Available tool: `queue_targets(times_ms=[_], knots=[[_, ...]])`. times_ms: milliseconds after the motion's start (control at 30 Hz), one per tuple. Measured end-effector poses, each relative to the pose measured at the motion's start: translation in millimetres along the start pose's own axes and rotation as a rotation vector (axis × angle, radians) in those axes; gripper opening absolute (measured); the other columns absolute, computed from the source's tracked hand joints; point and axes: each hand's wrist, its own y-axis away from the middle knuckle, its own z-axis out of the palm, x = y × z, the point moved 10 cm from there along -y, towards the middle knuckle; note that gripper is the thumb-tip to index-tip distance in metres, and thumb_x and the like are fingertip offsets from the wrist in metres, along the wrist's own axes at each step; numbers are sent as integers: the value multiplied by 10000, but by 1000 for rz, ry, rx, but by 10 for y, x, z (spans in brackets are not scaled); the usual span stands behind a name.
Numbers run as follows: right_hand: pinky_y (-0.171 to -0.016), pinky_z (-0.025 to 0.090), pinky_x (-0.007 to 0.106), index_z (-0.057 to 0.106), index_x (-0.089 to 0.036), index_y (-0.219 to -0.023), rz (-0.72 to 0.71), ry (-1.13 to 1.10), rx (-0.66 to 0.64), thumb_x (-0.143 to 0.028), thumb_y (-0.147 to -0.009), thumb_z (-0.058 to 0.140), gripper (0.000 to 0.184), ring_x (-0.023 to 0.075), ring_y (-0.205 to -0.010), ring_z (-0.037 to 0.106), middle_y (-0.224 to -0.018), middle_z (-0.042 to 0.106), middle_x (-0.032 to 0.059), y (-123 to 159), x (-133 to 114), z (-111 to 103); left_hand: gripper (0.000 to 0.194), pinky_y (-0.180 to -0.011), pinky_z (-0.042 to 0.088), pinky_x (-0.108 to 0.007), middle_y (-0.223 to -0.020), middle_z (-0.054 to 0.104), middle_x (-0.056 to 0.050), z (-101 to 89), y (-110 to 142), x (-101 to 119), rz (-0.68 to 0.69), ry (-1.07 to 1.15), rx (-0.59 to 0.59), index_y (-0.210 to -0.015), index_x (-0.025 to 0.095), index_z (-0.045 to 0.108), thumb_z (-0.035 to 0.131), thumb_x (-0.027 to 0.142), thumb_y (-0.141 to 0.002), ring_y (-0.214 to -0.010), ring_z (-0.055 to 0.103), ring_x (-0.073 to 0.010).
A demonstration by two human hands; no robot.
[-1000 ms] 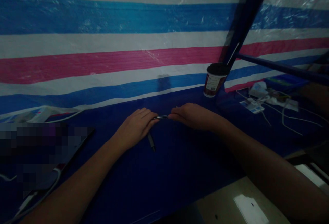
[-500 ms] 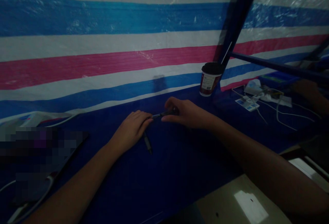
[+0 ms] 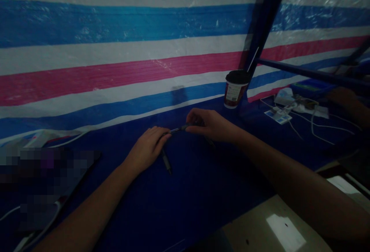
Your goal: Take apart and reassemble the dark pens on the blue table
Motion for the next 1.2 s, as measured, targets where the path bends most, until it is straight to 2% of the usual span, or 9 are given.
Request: queue_targets(times_ms=[300, 533, 633, 733, 867, 933, 1000, 1133, 1200], knots=[[-757, 478, 298, 594, -186, -996, -68, -377, 338, -327, -813, 765, 288, 149, -834, 622, -926, 671, 29, -11, 45, -346, 329, -770, 554, -361, -935, 738, -74, -32, 20, -10, -31, 24, 45, -1122, 163, 680, 445, 377, -1038, -833, 695, -222], [-699, 473, 293, 617, -176, -1001, -52, -364, 444, -340, -847, 732, 253, 145, -809, 610, -891, 665, 28, 33, 48, -501, 296, -785, 555, -366, -944, 731, -66, 1, 23, 3, -31, 57, 40, -1140, 172, 665, 454, 352, -1035, -847, 692, -212], [-702, 481, 299, 633, -170, -993, -29, -356, 386, -322, -850, 732, 230, 149, -816, 625, -930, 701, 50, 18, 42, -440, 310, -778, 556, -369, -935, 732, -63, -11, 21, 19, -31, 59, 49, -1140, 170, 663, 435, 358, -1044, -826, 689, -207], [-728, 491, 302, 665, -166, -978, -20, -382, 215, -295, -842, 738, 201, 140, -802, 631, -967, 727, 57, -32, 31, -253, 325, -760, 558, -354, -948, 738, -67, -27, 30, 34, -28, 72, 65, -1147, 167, 662, 416, 357, -1052, -823, 691, -203], [-663, 477, 282, 685, -154, -971, -3, -419, 119, -315, -840, 744, 215, 128, -696, 628, -810, 700, 22, -57, 81, -109, 330, -758, 557, -337, -955, 737, -71, -38, 51, 57, -6, 72, 81, -1151, 171, 657, 410, 371, -1061, -821, 691, -199], [-616, 451, 260, 666, -157, -837, 35, -356, 92, -386, -854, 735, 239, 115, -632, 605, -737, 683, 8, -55, 134, -61, 320, -748, 553, -332, -951, 731, -71, -61, 53, 68, 16, 60, 105, -1164, 177, 656, 440, 386, -1055, -824, 689, -203], [-577, 411, 255, 607, -161, -660, 80, -189, 58, -470, -943, 616, 419, 105, -560, 555, -614, 630, 7, -43, 182, -23, 319, -733, 547, -332, -922, 729, -65, -70, 49, 102, 65, 45, 115, -1157, 184, 667, 449, 393, -1054, -810, 687, -207], [-605, 411, 232, 654, -173, -1040, -29, -114, 51, -355, -855, 759, 280, 97, -642, 564, -869, 706, 13, -26, 69, -46, 332, -712, 538, -333, -930, 747, -68, -85, 46, 96, 96, 12, 136, -1146, 193, 678, 442, 410, -1057, -808, 697, -215], [-639, 416, 230, 650, -172, -1057, -67, -93, 47, -319, -847, 772, 284, 96, -683, 566, -925, 703, 16, -25, 20, -61, 350, -707, 533, -333, -922, 747, -67, -87, 48, 67, 85, 15, 141, -1145, 193, 682, 434, 423, -1058, -800, 695, -215]])
